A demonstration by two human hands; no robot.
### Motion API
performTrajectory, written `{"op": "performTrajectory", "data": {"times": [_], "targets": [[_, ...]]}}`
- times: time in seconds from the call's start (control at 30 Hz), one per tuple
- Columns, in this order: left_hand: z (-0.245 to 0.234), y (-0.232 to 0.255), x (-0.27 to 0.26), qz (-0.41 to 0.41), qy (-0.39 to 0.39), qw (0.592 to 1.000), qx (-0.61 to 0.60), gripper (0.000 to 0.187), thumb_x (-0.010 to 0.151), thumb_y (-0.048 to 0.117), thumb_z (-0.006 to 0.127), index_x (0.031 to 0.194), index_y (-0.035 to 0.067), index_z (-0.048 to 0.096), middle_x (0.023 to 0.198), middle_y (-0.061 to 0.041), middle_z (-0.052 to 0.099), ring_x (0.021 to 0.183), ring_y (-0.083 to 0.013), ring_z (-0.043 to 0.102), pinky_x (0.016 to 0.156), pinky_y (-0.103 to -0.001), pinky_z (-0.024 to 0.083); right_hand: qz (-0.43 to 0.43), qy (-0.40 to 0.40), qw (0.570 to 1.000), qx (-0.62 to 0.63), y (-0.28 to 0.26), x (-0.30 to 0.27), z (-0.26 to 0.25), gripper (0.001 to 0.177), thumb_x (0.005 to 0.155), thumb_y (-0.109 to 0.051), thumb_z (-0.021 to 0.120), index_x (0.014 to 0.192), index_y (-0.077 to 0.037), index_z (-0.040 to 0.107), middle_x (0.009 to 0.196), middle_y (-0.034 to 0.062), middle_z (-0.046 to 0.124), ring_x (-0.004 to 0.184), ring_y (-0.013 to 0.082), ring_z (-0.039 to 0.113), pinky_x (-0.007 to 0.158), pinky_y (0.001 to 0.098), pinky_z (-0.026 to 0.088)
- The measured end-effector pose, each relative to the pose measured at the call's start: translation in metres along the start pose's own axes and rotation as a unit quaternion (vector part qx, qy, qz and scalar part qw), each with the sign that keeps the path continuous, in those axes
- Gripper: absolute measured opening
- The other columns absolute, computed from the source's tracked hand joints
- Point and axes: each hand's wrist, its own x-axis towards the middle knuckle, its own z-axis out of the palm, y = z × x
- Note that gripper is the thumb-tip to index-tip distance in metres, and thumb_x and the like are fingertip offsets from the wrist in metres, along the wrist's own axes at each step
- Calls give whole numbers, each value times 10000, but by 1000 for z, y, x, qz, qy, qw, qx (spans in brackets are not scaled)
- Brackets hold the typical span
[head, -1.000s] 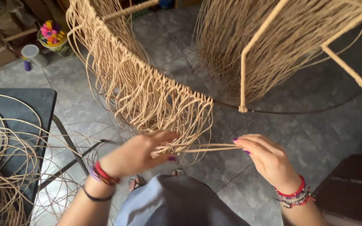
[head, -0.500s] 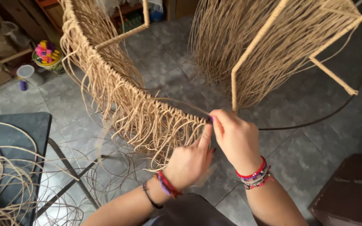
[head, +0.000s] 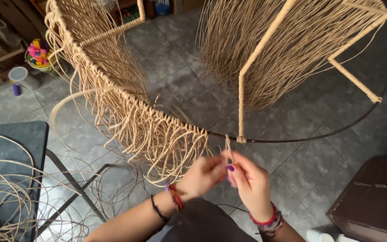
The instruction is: Weaving and knotting natural fiber strands onto a circular frame to create a decorative lampshade.
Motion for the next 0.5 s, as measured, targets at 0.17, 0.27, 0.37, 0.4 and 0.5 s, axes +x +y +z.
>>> {"op": "performTrajectory", "data": {"times": [0.17, 0.27, 0.37, 0.4, 0.5], "targets": [[-6, 69, -45, 277, 15, 915, 293, 146, 954, 146, 608, 866, 47, 548, 857, -134, 508, 777, -347, 536, 740, -453, 461, -159, -271, 949, 19, 1, 17, -25, 517, 1008, 95, 339, 1495, -46, 443, 1491, 212, 575, 1401, 351, 576, 1195, 431, 454], [-27, 103, -38, 363, 15, 898, 249, 78, 962, 22, 509, 971, -31, 566, 1252, -245, 542, 1126, -393, 612, 1021, -454, 515, -157, -246, 948, -125, -11, 19, -26, 186, 949, -146, 490, 1045, -40, 608, 931, 139, 646, 757, 306, 633, 673, 386, 479], [-34, 91, -17, 317, 54, 921, 222, 117, 1061, 96, 470, 1035, 23, 558, 1022, -126, 584, 868, -272, 627, 817, -336, 525, -256, -94, 927, -259, 6, 13, -11, 130, 976, -120, 612, 868, -50, 591, 761, 60, 591, 650, 261, 596, 587, 402, 469], [-31, 90, -12, 319, 54, 920, 221, 117, 1061, 96, 470, 1035, 23, 558, 1022, -126, 584, 868, -272, 627, 817, -336, 525, -256, -93, 926, -260, 6, 12, -6, 130, 976, -120, 612, 868, -50, 591, 761, 60, 591, 650, 261, 596, 587, 402, 469], [-21, 88, -2, 275, 162, 925, 207, 95, 1029, 166, 606, 956, 110, 584, 810, -22, 632, 700, -182, 639, 643, -300, 499, -327, 122, 882, -318, 10, 5, 5, 163, 1015, -158, 630, 975, -34, 728, 645, 60, 471, 522, 226, 437, 493, 383, 346]]}}
